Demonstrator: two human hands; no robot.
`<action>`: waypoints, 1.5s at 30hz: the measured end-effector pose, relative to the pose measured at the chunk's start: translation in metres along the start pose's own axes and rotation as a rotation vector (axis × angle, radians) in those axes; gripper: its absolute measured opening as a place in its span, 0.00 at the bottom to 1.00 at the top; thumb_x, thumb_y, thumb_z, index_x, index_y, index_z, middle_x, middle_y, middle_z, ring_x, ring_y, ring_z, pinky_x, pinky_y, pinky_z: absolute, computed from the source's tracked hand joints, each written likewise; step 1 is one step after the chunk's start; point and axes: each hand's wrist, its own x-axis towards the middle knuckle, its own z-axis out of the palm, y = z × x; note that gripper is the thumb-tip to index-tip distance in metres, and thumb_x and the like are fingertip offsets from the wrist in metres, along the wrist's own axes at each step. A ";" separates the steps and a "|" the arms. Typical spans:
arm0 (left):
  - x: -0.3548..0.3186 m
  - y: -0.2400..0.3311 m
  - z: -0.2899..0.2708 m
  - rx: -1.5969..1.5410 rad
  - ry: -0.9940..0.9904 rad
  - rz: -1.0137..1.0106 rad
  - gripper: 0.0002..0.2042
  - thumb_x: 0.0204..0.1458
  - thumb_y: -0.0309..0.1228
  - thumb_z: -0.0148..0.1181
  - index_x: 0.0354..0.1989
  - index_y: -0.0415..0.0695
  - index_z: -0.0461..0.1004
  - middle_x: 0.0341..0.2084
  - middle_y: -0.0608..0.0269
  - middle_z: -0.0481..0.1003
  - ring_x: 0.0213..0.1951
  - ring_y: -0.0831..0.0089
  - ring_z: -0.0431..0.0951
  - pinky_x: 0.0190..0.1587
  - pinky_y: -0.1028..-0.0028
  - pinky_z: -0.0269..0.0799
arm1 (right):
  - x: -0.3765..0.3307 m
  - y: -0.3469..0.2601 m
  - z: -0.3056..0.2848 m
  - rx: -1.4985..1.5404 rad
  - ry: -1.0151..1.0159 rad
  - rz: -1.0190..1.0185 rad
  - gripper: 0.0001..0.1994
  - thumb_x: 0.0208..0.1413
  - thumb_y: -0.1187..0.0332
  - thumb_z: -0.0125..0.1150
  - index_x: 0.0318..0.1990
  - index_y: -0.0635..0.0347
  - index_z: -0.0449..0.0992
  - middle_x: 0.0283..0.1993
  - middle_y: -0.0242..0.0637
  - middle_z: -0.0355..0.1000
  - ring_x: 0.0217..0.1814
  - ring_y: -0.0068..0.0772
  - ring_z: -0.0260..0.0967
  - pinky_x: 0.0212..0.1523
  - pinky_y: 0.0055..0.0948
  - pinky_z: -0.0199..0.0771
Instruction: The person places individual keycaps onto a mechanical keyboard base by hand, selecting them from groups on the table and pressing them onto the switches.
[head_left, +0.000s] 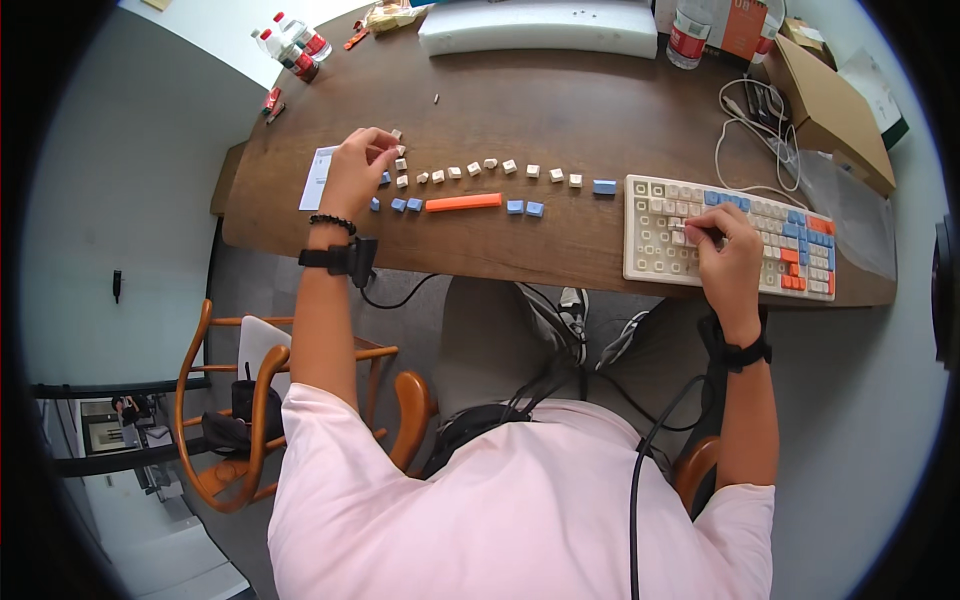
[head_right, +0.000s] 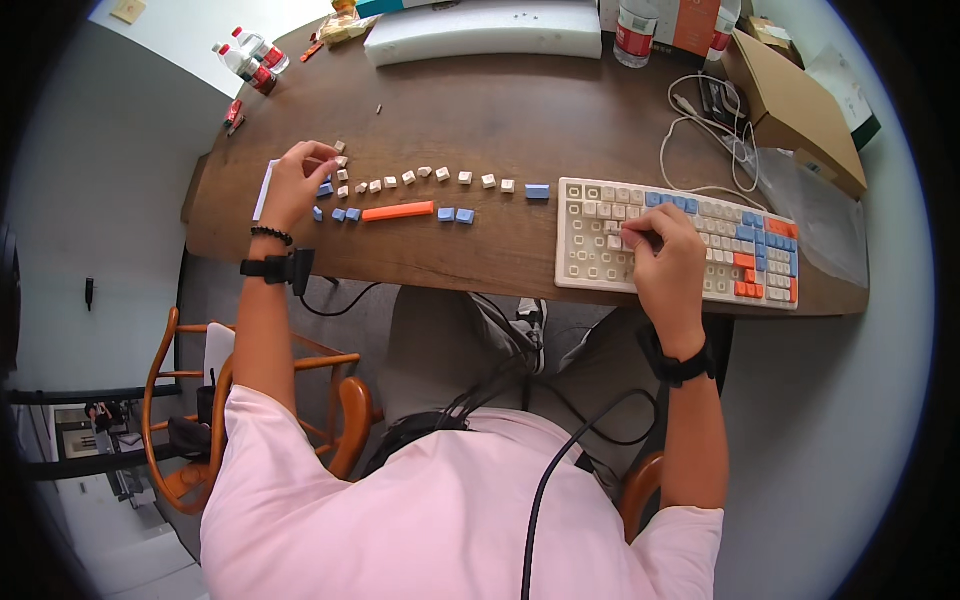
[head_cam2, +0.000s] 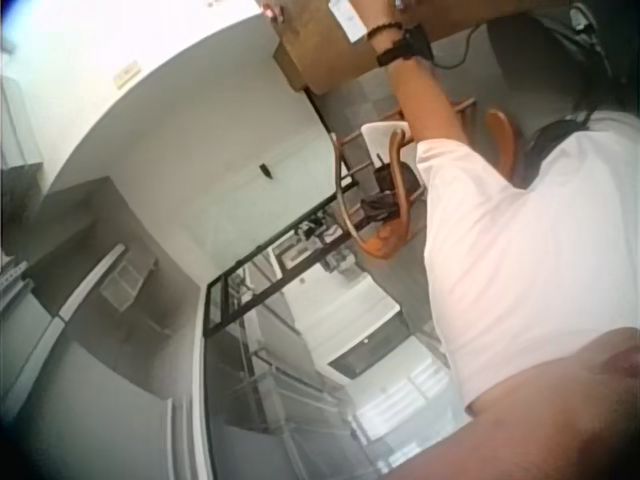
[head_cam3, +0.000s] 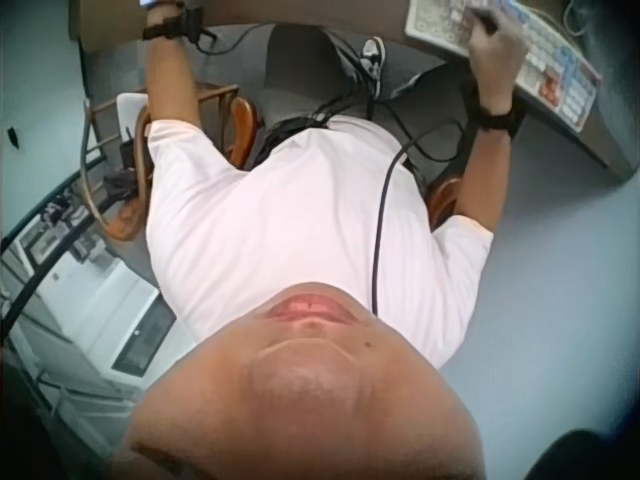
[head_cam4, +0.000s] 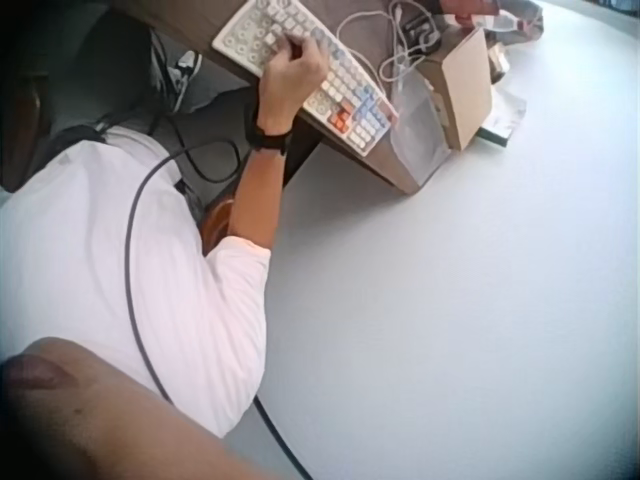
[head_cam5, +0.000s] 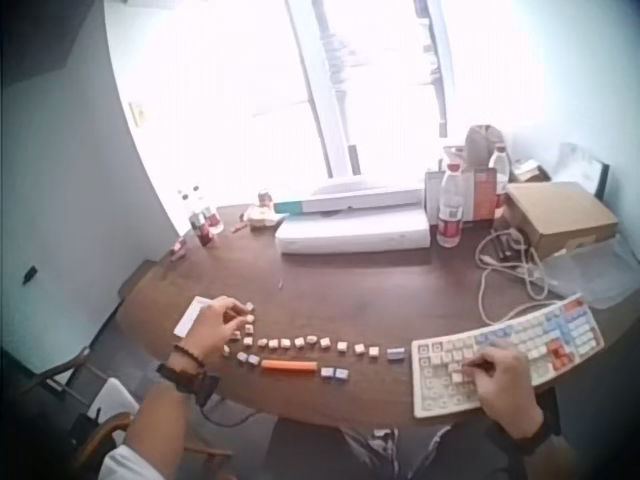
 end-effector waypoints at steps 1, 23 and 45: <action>0.003 -0.004 0.004 0.000 0.003 0.003 0.08 0.70 0.28 0.73 0.52 0.37 0.88 0.43 0.58 0.90 0.45 0.68 0.93 0.50 0.69 0.87 | 0.000 0.000 0.000 0.000 0.002 -0.005 0.02 0.63 0.84 0.73 0.41 0.71 0.86 0.40 0.41 0.81 0.40 0.39 0.81 0.44 0.35 0.79; 0.026 -0.017 0.031 0.061 0.084 0.083 0.10 0.69 0.29 0.74 0.52 0.37 0.89 0.48 0.55 0.88 0.48 0.62 0.92 0.54 0.65 0.87 | -0.001 -0.001 0.001 0.018 0.014 -0.004 0.03 0.63 0.84 0.73 0.41 0.71 0.86 0.39 0.41 0.80 0.38 0.38 0.80 0.42 0.34 0.78; 0.028 -0.018 0.027 0.289 -0.023 0.165 0.09 0.68 0.43 0.75 0.50 0.56 0.93 0.50 0.71 0.87 0.59 0.62 0.84 0.68 0.56 0.65 | 0.000 0.001 0.001 0.009 0.008 0.005 0.03 0.63 0.84 0.74 0.41 0.71 0.86 0.40 0.42 0.81 0.39 0.39 0.80 0.43 0.34 0.79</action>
